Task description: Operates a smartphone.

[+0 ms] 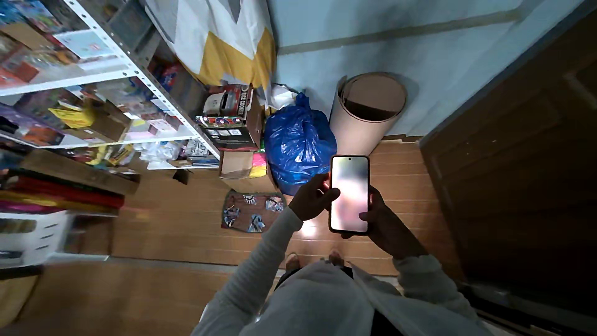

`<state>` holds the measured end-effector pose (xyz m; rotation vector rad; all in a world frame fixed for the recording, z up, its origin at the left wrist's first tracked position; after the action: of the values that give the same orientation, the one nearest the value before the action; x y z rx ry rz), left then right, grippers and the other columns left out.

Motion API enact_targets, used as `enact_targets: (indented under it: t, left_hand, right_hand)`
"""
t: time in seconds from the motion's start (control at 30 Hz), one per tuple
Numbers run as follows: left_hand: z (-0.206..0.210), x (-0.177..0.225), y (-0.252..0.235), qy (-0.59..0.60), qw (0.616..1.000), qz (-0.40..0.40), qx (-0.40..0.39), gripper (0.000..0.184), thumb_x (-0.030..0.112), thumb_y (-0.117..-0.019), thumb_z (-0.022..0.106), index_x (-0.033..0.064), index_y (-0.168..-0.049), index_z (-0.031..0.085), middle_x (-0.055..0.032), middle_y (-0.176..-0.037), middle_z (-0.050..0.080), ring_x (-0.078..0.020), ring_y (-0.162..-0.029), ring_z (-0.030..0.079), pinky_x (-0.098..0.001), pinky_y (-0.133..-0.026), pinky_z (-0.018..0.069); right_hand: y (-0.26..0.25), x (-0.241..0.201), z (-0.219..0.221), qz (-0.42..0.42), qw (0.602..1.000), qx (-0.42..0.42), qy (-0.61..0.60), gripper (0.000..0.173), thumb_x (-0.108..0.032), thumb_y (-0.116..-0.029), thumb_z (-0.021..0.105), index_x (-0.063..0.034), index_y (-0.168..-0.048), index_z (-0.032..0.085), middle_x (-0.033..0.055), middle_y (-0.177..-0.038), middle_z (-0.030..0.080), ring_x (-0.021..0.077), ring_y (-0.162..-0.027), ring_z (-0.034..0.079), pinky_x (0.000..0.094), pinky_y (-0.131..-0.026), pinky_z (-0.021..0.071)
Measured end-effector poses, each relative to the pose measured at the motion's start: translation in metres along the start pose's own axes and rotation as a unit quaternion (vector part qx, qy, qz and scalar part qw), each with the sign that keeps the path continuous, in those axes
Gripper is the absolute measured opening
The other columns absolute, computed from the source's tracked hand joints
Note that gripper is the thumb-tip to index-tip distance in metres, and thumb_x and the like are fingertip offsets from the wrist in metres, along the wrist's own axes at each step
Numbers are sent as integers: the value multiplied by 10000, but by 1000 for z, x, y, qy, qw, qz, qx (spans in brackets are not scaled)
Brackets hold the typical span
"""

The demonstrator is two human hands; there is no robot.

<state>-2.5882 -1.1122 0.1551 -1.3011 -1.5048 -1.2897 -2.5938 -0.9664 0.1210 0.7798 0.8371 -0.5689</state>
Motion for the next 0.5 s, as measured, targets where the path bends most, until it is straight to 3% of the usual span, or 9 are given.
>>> enact_targets:
  t: [0.13, 0.23, 0.37, 0.43, 0.5]
  left_hand:
    - [-12, 0, 9, 10, 1000, 13, 8, 425, 140, -1043, 556, -98, -1385, 477, -106, -924, 632, -74, -688, 595, -234, -654, 531]
    - [-19, -4, 14, 20, 999, 24, 10, 415, 127, -1025, 569, -106, -1361, 498, -103, -908, 639, -79, -706, 601, -242, -670, 531]
    - [-26, -9, 18, 7, 999, 33, 6, 413, 140, -1026, 564, -100, -1357, 502, -93, -900, 631, -76, -701, 594, -242, -674, 531]
    - [-30, -12, 19, -5, 999, 35, 1, 449, 153, -1027, 563, -99, -1391, 490, -119, -946, 638, -99, -734, 600, -259, -693, 532]
    - [-30, -14, 22, -35, 999, 33, -15, 507, 169, -1016, 583, -92, -1434, 464, -157, -1011, 645, -141, -794, 617, -294, -739, 539]
  right_hand:
    - [-1, 4, 12, -3, 1000, 9, 1, 752, -31, -858, 507, -191, -1515, 178, 122, -1188, 644, 298, -884, 742, 455, -612, 645]
    - [-1, 7, 20, -6, 999, 23, 21, 720, -43, -937, 427, -187, -1562, 101, 121, -1293, 574, 284, -960, 725, 453, -631, 646]
    - [-1, 14, 30, 3, 999, 36, -11, 517, -177, -1062, 269, -215, -1562, 141, 132, -1259, 626, 304, -973, 728, 457, -647, 643]
    - [-2, 18, 33, -4, 999, 34, -19, 503, -211, -1074, 268, -211, -1564, 155, 141, -1252, 637, 318, -991, 725, 470, -670, 643]
    - [-3, 21, 34, -12, 999, 35, -14, 568, -156, -1021, 333, -204, -1557, 154, 133, -1281, 606, 312, -1012, 715, 481, -686, 642]
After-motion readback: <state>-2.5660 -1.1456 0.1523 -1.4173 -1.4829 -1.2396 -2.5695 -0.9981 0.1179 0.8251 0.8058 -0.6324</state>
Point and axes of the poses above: each hand's wrist, its own y-axis away from the middle knuckle, its own z-axis out of the palm, x = y × z, the point moved 10 cm from there along -y, towards the middle knuckle
